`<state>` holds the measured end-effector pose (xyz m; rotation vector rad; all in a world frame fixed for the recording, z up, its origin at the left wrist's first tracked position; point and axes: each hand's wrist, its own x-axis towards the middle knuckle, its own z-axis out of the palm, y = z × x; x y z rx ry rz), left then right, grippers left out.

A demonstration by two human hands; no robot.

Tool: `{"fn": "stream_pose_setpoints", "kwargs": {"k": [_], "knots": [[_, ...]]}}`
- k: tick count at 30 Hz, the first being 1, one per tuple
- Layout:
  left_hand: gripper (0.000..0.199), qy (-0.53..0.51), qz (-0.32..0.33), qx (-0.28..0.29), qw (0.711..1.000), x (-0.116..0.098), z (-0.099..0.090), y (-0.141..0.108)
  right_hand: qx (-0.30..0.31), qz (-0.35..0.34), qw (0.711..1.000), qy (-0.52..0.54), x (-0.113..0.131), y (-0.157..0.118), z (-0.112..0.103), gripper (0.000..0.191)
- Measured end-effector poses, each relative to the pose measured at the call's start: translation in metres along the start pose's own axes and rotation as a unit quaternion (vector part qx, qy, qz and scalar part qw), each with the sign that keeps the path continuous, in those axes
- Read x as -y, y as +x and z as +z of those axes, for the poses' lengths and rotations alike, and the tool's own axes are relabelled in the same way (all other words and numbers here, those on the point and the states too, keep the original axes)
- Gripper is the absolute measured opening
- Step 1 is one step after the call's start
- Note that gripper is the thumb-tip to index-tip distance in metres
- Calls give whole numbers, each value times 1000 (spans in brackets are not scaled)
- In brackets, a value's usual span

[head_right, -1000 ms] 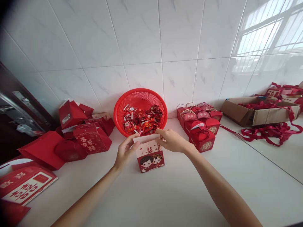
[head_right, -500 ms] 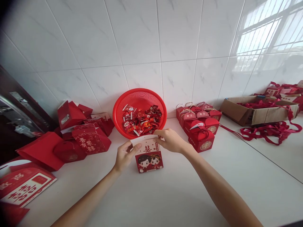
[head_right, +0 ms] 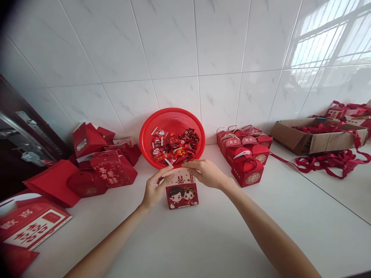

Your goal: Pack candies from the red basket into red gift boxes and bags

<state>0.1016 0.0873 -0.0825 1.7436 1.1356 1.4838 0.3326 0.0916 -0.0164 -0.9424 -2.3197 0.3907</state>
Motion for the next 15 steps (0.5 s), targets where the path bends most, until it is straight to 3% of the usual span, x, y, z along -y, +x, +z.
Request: {"fn": "stream_pose_setpoints", "kwargs": {"k": [8, 15], "knots": [[33, -21, -2, 11, 1000, 0, -3, 5, 17, -12, 999, 49, -1, -1, -2, 36], [29, -27, 5, 15, 1000, -3, -2, 4, 24, 45, 995, 85, -6, 1, 7, 31]]}}
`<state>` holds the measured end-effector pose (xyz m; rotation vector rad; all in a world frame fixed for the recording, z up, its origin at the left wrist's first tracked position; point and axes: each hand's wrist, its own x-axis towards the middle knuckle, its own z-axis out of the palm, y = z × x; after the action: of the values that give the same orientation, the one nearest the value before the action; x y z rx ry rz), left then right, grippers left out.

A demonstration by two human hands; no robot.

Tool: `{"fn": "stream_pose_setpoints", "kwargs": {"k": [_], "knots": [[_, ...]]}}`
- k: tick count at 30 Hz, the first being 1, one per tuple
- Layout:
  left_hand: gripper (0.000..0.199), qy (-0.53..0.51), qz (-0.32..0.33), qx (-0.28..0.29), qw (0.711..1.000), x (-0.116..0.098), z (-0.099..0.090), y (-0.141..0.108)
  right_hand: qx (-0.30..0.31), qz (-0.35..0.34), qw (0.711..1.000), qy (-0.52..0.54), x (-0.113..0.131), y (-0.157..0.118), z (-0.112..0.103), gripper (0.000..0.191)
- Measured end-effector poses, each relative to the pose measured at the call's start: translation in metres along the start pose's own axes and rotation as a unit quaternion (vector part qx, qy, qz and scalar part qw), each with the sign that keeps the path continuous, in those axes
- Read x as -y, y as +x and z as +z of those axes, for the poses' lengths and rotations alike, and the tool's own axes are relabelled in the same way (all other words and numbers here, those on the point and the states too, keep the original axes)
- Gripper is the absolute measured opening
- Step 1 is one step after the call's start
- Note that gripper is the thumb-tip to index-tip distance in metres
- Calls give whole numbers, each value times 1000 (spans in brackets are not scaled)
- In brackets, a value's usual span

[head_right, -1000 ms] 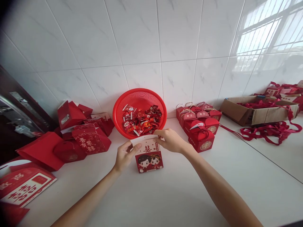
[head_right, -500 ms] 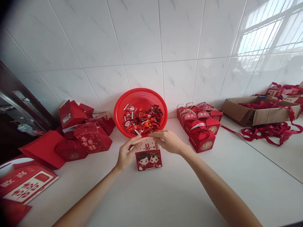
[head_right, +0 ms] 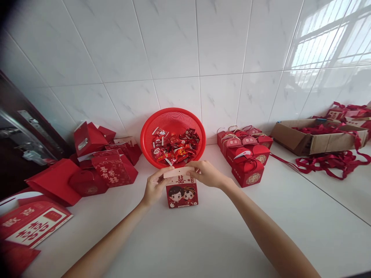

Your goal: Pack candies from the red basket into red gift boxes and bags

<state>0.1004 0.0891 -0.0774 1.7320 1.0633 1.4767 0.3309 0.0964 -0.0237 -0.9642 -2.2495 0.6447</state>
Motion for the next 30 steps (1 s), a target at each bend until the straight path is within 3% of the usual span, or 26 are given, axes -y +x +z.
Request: {"fn": "stream_pose_setpoints", "kwargs": {"k": [6, 11, 15, 20, 23, 25, 27, 30], "knots": [[33, -17, -12, 22, 1000, -5, -1, -5, 12, 22, 1000, -3, 0, 0, 6, 28], [44, -12, -37, -22, 999, -6, 2, -4, 7, 17, 1000, -1, -1, 0, 6, 23], [53, -12, -55, -26, 998, -4, 5, -6, 1, 3, 1000, 7, -3, 1, 9, 28], [56, -96, -94, 19, 991, 8, 15, -21, -52, -23, 998, 10, 2, 0, -3, 27], [62, -133, -139, 58, 980, 20, 21, -29, -156, -50, 986, 11, 5, -8, -35, 25], [65, -111, -171, 74, 976, 27, 23, -31, -281, -71, 957, 3, 4, -22, -67, 19], [58, -67, -190, 96, 975, 30, 25, -31, -430, -72, 900, 11, 1, -41, -100, 16], [40, -6, -178, 136, 975, 32, 26, -30, -613, -83, 786, -7, -13, -77, -144, 15]]}}
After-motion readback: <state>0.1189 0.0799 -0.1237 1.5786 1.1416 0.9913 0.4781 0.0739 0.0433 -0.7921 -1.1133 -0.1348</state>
